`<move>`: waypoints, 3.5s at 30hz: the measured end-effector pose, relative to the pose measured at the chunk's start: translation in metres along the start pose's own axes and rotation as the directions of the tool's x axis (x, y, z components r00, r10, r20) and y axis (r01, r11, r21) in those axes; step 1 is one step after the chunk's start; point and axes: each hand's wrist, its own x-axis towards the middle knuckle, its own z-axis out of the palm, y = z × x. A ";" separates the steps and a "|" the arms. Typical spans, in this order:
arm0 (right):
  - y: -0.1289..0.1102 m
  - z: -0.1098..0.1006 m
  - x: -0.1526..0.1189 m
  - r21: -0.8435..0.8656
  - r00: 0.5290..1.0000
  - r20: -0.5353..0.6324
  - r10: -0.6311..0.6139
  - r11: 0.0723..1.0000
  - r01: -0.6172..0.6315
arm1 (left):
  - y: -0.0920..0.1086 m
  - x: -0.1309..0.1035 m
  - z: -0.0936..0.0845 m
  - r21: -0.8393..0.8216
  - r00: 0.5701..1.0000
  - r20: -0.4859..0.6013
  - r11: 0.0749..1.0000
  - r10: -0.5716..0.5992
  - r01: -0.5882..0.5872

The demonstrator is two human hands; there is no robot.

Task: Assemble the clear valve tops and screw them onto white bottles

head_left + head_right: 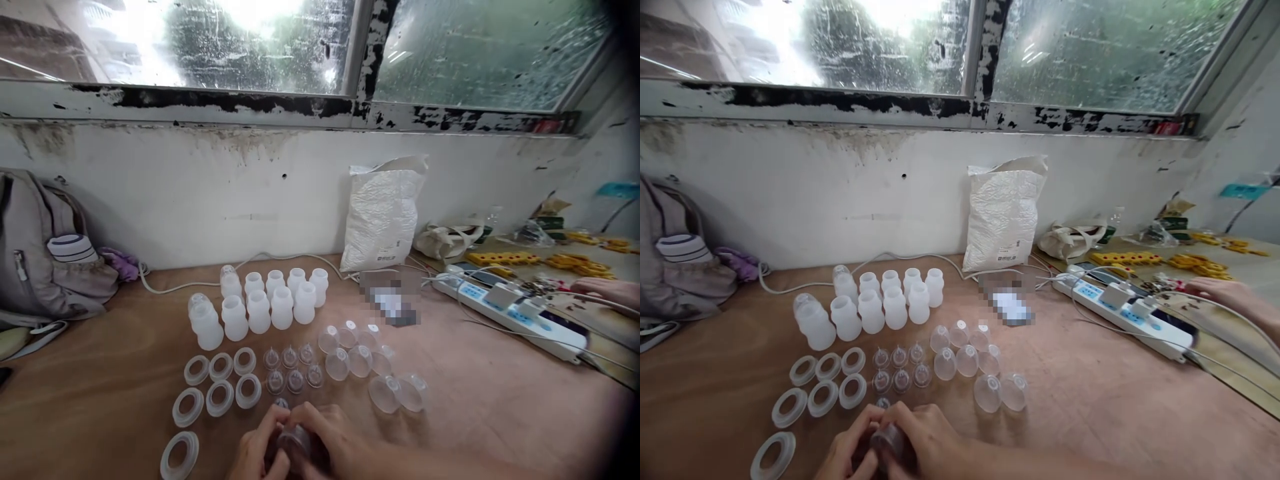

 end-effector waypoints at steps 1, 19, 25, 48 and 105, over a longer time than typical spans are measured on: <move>-0.004 -0.005 -0.001 -0.007 1.000 0.006 -0.005 1.000 0.005 | 0.003 0.000 0.000 0.010 1.000 -0.003 1.000 0.006 -0.006; 0.006 0.003 -0.008 0.135 0.994 -0.109 0.019 0.991 -0.004 | 0.031 -0.003 0.017 0.064 0.972 -0.221 0.994 -0.078 0.094; 0.003 0.003 -0.007 0.141 0.992 -0.129 0.013 0.990 0.005 | 0.036 -0.005 0.017 0.034 0.969 -0.239 0.997 -0.062 0.072; 0.004 0.009 -0.003 0.108 0.992 -0.129 0.017 0.994 -0.003 | 0.040 -0.009 0.018 0.125 0.967 -0.254 0.990 -0.025 0.058; 0.004 0.001 0.000 0.283 0.991 -0.108 0.074 0.958 -0.041 | 0.034 -0.009 0.014 0.099 0.967 -0.249 0.992 -0.051 0.078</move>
